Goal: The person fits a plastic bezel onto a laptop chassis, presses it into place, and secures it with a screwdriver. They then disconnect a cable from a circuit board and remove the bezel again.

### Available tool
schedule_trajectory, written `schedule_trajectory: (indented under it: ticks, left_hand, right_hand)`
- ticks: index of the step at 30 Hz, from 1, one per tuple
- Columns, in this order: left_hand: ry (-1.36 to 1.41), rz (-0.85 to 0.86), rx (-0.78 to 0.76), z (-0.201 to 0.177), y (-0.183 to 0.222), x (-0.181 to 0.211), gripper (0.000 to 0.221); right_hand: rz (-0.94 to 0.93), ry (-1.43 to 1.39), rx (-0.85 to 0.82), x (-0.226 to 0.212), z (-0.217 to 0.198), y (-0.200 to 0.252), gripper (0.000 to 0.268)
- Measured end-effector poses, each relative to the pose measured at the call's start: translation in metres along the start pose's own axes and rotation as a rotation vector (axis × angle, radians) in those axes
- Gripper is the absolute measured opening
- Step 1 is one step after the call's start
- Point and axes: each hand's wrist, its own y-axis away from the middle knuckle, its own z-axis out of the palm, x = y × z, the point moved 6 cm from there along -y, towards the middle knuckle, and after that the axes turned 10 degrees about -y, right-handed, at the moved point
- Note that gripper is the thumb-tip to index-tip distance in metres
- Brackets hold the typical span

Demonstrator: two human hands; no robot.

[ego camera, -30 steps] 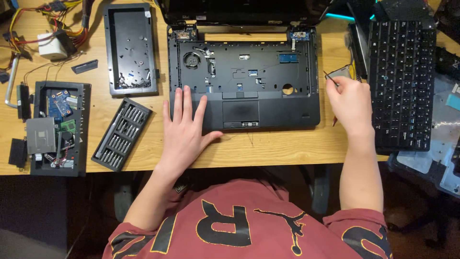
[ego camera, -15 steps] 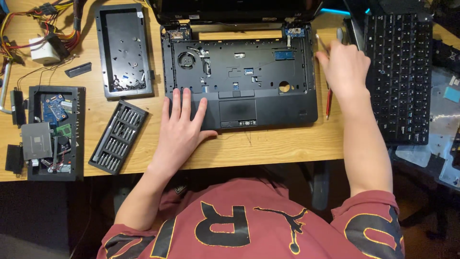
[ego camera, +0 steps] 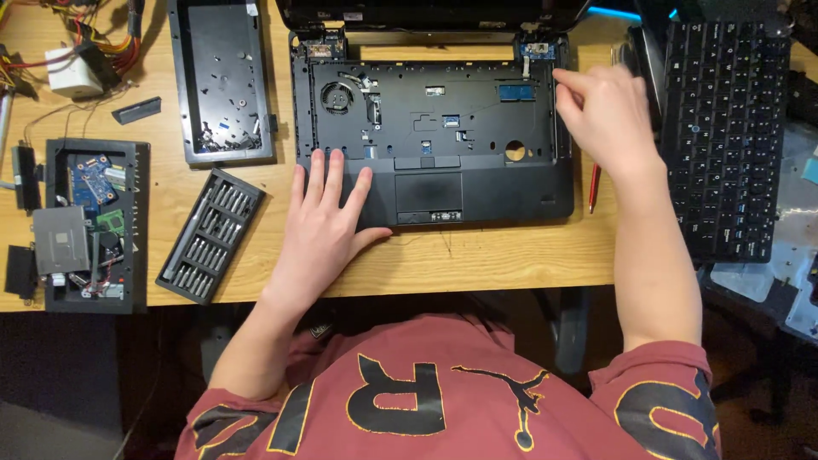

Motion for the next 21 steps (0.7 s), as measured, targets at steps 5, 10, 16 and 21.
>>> schedule_trajectory:
  ticks: [5, 10, 16, 21]
  left_hand:
    - [0.017, -0.013, -0.006, -0.001, 0.0, 0.001, 0.085]
    - [0.019, -0.018, -0.017, -0.001, -0.001, 0.003, 0.085]
    - [0.002, -0.045, 0.0, 0.004, -0.001, 0.01, 0.091]
    - [-0.072, -0.062, 0.04, 0.01, 0.002, 0.009, 0.092]
  right_hand:
    - [0.035, -0.037, -0.042, -0.006, -0.006, -0.005, 0.023]
    - [0.063, -0.081, -0.022, -0.002, -0.004, -0.006, 0.024]
    - [0.052, 0.05, -0.066, -0.019, 0.01, 0.003, 0.027]
    - [0.032, 0.121, 0.069, -0.062, 0.013, 0.036, 0.035]
